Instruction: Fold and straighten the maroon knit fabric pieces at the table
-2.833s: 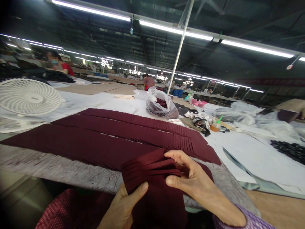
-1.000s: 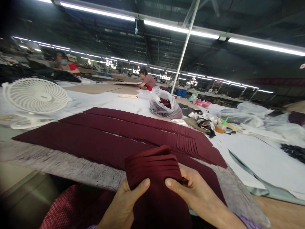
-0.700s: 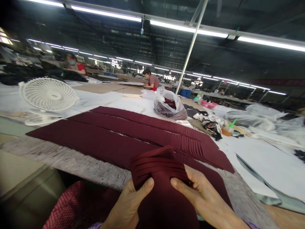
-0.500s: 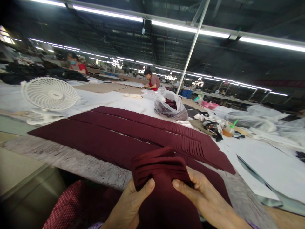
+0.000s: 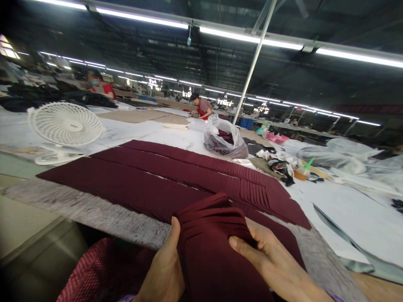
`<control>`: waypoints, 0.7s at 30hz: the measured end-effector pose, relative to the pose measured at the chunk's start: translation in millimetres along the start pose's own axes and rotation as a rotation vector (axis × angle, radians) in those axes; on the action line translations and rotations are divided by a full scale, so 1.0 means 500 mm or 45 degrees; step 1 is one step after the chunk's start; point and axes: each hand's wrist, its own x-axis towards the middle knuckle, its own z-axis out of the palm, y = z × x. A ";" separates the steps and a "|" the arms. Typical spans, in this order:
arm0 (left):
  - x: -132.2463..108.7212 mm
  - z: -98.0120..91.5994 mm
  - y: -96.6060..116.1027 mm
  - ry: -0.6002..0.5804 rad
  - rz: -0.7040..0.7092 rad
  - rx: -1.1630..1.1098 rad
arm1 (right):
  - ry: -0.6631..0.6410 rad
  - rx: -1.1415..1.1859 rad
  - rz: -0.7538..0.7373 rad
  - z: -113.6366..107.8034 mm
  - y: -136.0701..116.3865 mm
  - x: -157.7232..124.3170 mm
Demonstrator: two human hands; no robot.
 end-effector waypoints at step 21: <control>-0.008 0.011 0.011 -0.302 -0.003 -0.141 | -0.068 0.091 -0.057 -0.002 -0.022 0.013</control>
